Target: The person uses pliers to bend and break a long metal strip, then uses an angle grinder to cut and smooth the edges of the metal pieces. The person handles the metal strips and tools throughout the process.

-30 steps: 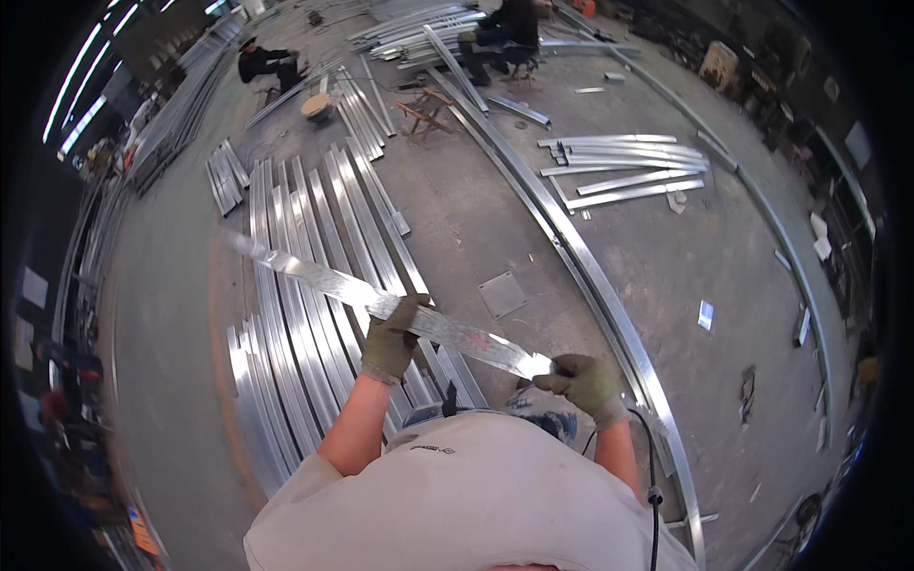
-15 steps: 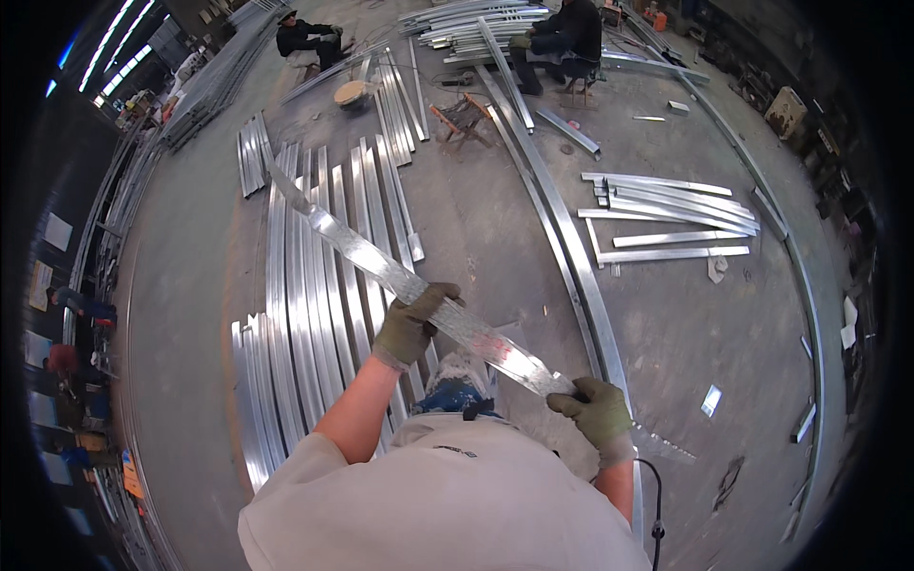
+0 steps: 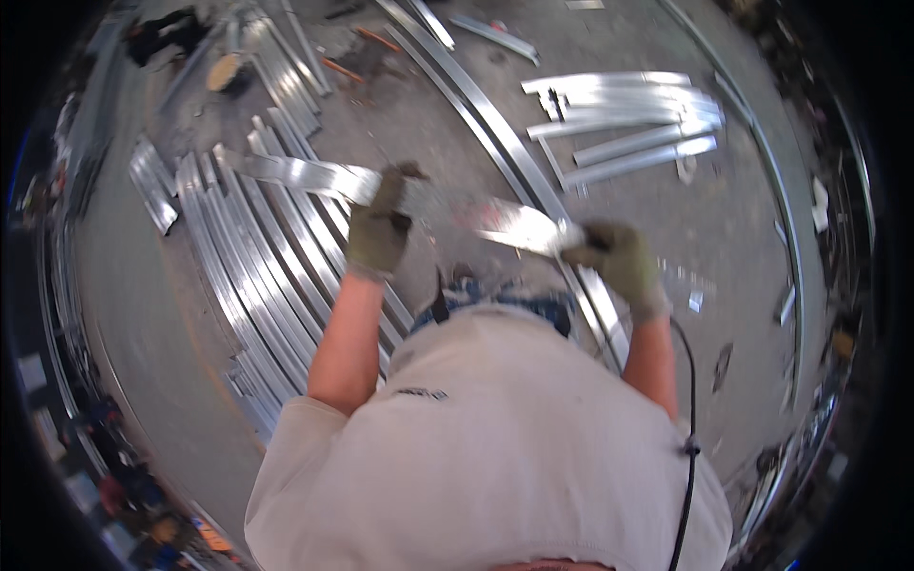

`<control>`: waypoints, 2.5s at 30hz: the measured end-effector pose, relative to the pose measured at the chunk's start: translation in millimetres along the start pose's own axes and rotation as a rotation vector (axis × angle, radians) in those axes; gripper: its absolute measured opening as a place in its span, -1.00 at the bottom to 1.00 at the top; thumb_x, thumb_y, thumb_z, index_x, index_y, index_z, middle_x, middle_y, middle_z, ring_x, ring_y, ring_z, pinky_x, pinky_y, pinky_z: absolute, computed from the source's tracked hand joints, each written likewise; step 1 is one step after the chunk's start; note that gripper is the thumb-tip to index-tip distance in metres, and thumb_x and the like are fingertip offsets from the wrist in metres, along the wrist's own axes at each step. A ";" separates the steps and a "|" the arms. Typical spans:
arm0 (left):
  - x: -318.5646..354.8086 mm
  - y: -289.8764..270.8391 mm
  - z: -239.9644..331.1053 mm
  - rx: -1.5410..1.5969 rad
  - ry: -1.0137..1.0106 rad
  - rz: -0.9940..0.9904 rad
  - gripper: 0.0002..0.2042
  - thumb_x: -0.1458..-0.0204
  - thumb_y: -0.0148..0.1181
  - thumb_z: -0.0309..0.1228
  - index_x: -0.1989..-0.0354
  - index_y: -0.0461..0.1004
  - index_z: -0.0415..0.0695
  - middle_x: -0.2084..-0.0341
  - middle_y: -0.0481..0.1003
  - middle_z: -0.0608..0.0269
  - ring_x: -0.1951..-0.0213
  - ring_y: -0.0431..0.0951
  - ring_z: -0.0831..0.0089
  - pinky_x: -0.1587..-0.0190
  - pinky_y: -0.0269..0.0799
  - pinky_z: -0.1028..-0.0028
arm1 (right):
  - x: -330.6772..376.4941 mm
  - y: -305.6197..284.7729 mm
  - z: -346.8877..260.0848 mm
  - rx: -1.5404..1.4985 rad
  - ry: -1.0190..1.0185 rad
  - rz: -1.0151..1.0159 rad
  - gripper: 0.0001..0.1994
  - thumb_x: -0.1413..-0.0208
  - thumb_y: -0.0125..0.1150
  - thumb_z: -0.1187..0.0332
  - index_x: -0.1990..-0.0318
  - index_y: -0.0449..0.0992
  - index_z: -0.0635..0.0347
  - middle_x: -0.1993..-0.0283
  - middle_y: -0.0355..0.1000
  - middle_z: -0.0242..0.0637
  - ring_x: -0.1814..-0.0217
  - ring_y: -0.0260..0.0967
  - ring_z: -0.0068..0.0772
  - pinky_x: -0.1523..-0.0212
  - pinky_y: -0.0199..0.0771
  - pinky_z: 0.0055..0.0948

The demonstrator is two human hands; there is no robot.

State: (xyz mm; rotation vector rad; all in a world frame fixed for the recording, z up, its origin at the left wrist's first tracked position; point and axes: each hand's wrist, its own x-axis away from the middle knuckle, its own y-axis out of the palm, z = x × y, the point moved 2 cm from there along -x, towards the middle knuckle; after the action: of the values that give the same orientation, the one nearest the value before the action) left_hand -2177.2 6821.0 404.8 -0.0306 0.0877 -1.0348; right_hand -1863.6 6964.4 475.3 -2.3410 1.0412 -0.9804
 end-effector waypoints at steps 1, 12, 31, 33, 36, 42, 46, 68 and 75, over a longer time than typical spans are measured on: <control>-16.6 2.4 3.1 0.330 -0.125 0.057 -0.71 -0.36 0.17 -0.30 -0.07 0.54 -0.29 0.15 0.61 0.15 0.09 0.62 0.38 -0.06 0.53 0.38 | -14.5 -7.7 -11.5 -0.063 0.013 -0.014 -0.55 0.07 0.60 0.26 0.05 0.68 0.36 0.25 0.67 -0.16 0.25 0.58 -0.47 0.14 0.56 -0.42; -199.1 -11.5 -30.2 0.182 -0.077 0.038 -0.73 -0.36 0.16 -0.36 -0.06 0.53 -0.33 0.09 0.59 0.08 0.01 0.60 0.28 -0.10 0.56 0.29 | -222.2 -33.9 -47.4 -0.312 0.005 -0.125 -0.54 0.01 0.58 0.22 0.07 0.66 0.43 0.32 0.65 -0.21 0.28 0.56 -0.48 0.19 0.52 -0.45; -472.8 -55.9 -84.4 0.423 -0.381 0.180 -0.72 -0.34 0.19 -0.30 -0.04 0.57 -0.27 0.17 0.62 0.20 0.14 0.62 0.41 0.06 0.54 0.40 | -517.3 -64.5 -122.4 -0.103 -0.021 -0.283 -0.65 -0.01 0.55 0.23 0.18 0.70 0.36 0.41 0.59 -0.30 0.37 0.42 -0.55 0.25 0.46 -0.42; -505.3 -63.1 -101.1 0.417 -0.426 0.226 -0.77 -0.31 0.24 -0.33 0.01 0.60 -0.24 0.28 0.61 0.30 0.28 0.60 0.49 0.28 0.49 0.50 | -548.4 -66.2 -147.4 -0.039 0.063 -0.309 -0.64 -0.02 0.55 0.22 0.18 0.70 0.36 0.41 0.59 -0.32 0.36 0.42 -0.57 0.25 0.46 -0.43; -558.4 -71.3 -114.9 0.566 -0.558 0.301 -0.80 -0.28 0.28 -0.36 0.07 0.62 -0.22 0.32 0.61 0.34 0.35 0.59 0.53 0.37 0.46 0.53 | -596.2 -62.8 -160.0 -0.007 0.108 -0.338 -0.48 0.02 0.56 0.07 0.05 0.68 0.35 0.23 0.66 -0.14 0.20 0.56 -0.38 0.09 0.51 -0.36; -641.2 -105.4 -159.1 0.586 -0.602 0.196 -0.74 -0.34 0.23 -0.26 -0.04 0.62 -0.15 0.35 0.56 0.42 0.39 0.48 0.69 0.48 0.19 0.60 | -664.9 -70.4 -233.4 0.123 0.248 -0.364 -0.53 0.02 0.54 0.11 0.05 0.69 0.31 0.18 0.67 -0.13 0.14 0.58 -0.34 0.04 0.52 -0.35; -690.3 -110.1 -185.8 0.664 -0.616 0.141 -0.72 -0.36 0.19 -0.27 -0.06 0.59 -0.20 0.29 0.59 0.36 0.21 0.61 0.55 0.26 0.51 0.57 | -713.6 -65.9 -244.1 0.111 0.278 -0.391 -0.52 0.00 0.54 0.10 0.04 0.69 0.31 0.14 0.67 -0.08 0.10 0.60 -0.31 0.03 0.52 -0.36; -816.9 -46.4 -536.9 0.909 -0.964 0.256 -0.74 -0.37 0.14 -0.33 -0.01 0.47 -0.32 0.08 0.59 0.07 0.03 0.64 0.22 0.00 0.74 0.26 | -985.7 71.4 -6.1 0.177 0.258 -0.413 -0.32 -0.12 0.45 -0.02 -0.28 0.49 0.24 -0.11 0.58 0.07 -0.20 0.54 0.02 -0.21 0.49 -0.21; -814.4 -56.1 -585.2 0.772 -0.939 0.151 -0.67 -0.38 0.11 -0.25 -0.03 0.49 -0.33 0.06 0.59 0.01 0.01 0.64 0.19 -0.05 0.71 0.20 | -995.5 131.8 -38.6 0.435 -0.142 -0.191 -0.25 -0.10 0.40 0.04 -0.47 0.26 -0.35 -0.44 0.28 0.02 -0.48 0.21 0.22 -0.39 0.33 -0.01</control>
State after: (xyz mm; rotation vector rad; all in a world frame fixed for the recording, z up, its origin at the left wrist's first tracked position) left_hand -2689.7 7501.9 -126.9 0.1902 -1.1420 -0.7629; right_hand -2431.3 7634.2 -13.5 -2.1296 0.4951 -0.9765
